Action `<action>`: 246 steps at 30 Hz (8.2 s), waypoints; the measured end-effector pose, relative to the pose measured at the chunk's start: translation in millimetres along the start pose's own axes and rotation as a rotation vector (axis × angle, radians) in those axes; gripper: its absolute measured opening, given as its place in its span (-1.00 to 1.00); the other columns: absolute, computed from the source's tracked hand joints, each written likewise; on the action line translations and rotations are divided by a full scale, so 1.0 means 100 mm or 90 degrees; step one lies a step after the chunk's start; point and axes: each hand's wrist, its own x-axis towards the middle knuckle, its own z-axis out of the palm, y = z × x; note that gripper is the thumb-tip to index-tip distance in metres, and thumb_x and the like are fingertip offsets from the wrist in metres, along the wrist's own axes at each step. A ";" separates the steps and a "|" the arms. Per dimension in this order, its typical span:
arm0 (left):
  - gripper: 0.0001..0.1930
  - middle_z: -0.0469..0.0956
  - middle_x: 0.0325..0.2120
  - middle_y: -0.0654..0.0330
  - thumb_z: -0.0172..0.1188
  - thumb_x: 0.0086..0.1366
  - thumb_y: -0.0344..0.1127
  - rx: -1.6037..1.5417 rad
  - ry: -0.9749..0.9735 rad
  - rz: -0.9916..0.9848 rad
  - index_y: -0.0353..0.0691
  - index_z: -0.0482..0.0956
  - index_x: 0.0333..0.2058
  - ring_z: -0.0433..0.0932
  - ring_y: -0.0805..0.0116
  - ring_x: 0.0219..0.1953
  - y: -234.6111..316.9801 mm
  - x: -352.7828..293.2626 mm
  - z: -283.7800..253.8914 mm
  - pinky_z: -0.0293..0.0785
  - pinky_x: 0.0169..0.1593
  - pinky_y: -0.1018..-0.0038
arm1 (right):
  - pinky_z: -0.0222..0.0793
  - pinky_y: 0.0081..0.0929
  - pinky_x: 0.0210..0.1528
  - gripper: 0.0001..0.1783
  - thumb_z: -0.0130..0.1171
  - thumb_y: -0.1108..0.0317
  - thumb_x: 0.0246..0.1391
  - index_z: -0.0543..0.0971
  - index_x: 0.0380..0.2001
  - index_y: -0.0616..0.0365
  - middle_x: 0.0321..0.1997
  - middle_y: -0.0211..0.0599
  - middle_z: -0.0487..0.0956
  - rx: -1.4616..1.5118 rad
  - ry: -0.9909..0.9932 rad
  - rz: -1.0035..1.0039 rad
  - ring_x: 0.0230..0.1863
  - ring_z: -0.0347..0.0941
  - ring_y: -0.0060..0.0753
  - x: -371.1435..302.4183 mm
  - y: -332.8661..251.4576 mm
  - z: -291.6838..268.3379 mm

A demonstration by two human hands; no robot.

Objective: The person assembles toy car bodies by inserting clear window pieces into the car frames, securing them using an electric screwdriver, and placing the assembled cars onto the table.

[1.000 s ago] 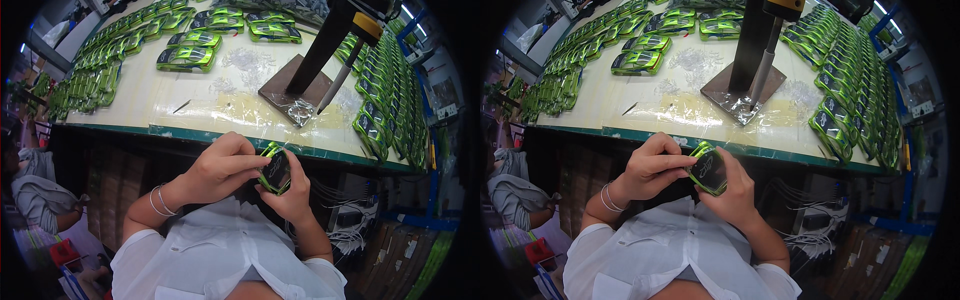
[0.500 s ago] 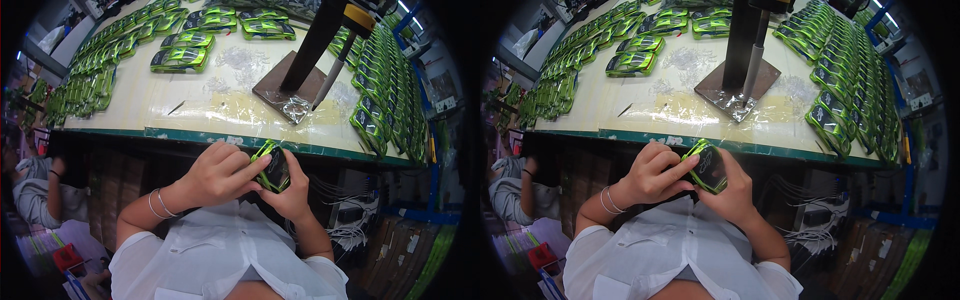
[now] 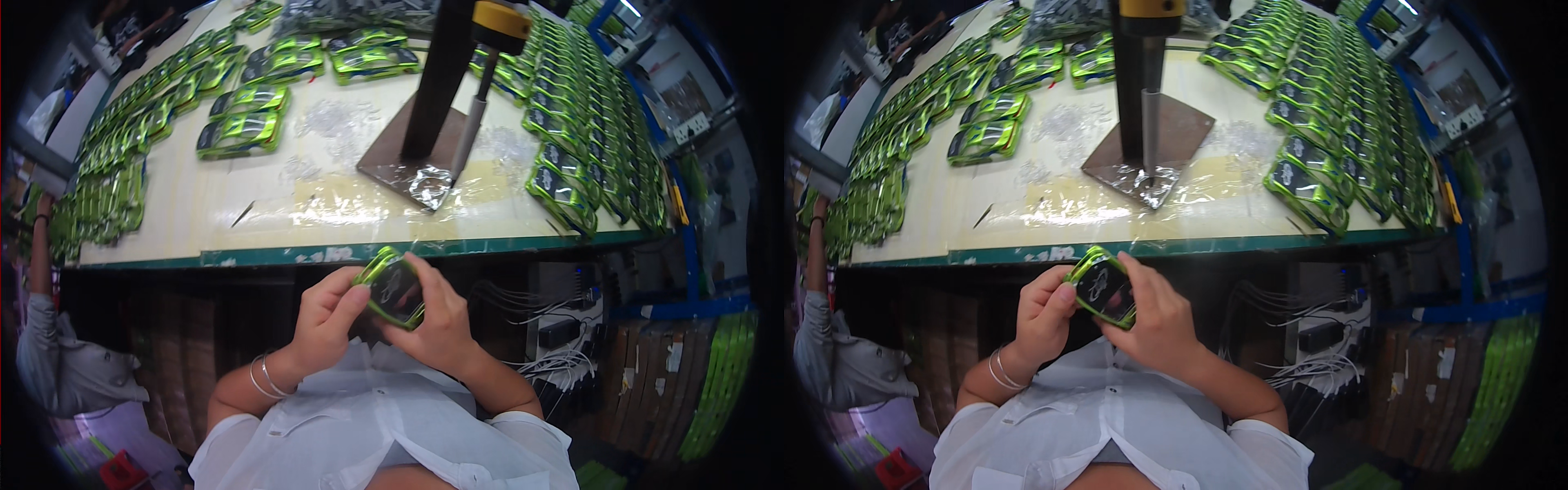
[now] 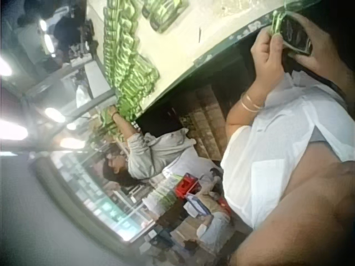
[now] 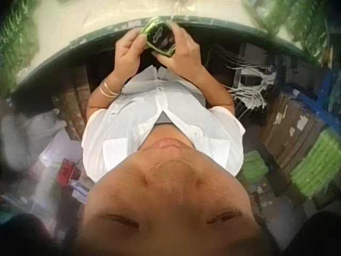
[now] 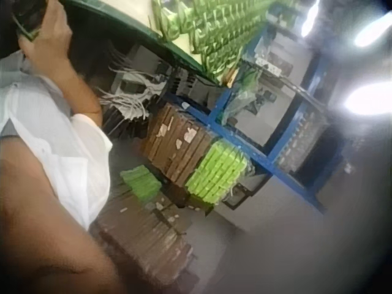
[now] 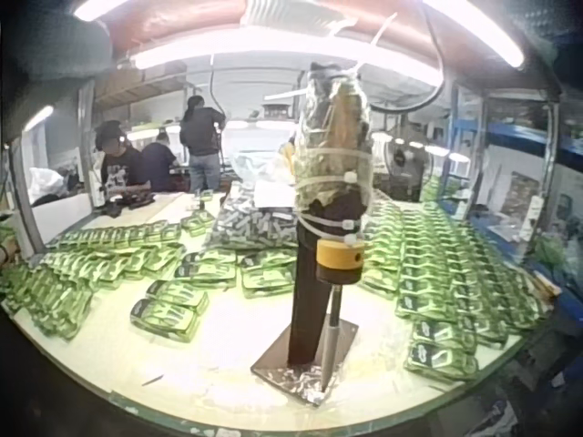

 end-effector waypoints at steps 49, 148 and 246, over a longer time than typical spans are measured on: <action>-0.73 0.48 -0.45 -0.02 -0.18 0.20 -0.32 -0.334 0.123 -0.141 -0.46 0.31 -0.30 0.52 0.30 -0.51 0.05 0.05 -0.20 0.51 -0.43 0.52 | 0.38 -0.67 -0.35 -0.80 -0.06 0.47 0.01 0.45 -0.29 0.36 -0.42 -0.24 0.51 0.249 0.124 0.210 -0.44 0.44 -0.54 0.71 0.90 -1.01; -0.60 0.27 -0.27 0.09 -0.08 0.17 -0.04 0.102 -0.218 0.261 -0.29 0.45 -0.26 0.27 0.31 -0.21 0.01 0.43 -0.04 0.19 -0.09 0.46 | 0.29 -0.26 -0.19 -0.30 0.29 0.41 -0.38 0.28 -0.06 -0.11 0.01 0.31 0.16 0.205 -0.011 -0.292 -0.14 0.31 0.12 -0.09 0.14 -0.11; 0.19 -0.11 0.12 -0.15 0.33 -0.14 -0.26 -0.008 -0.270 0.177 -0.29 -0.60 0.09 0.00 0.13 0.16 0.21 0.46 0.34 0.03 0.13 0.30 | 0.20 -0.47 -0.83 -0.32 -0.37 -0.11 0.02 0.31 -0.19 0.39 -0.39 0.06 0.41 1.462 -0.323 0.267 -0.57 0.32 -0.20 0.61 0.41 -0.52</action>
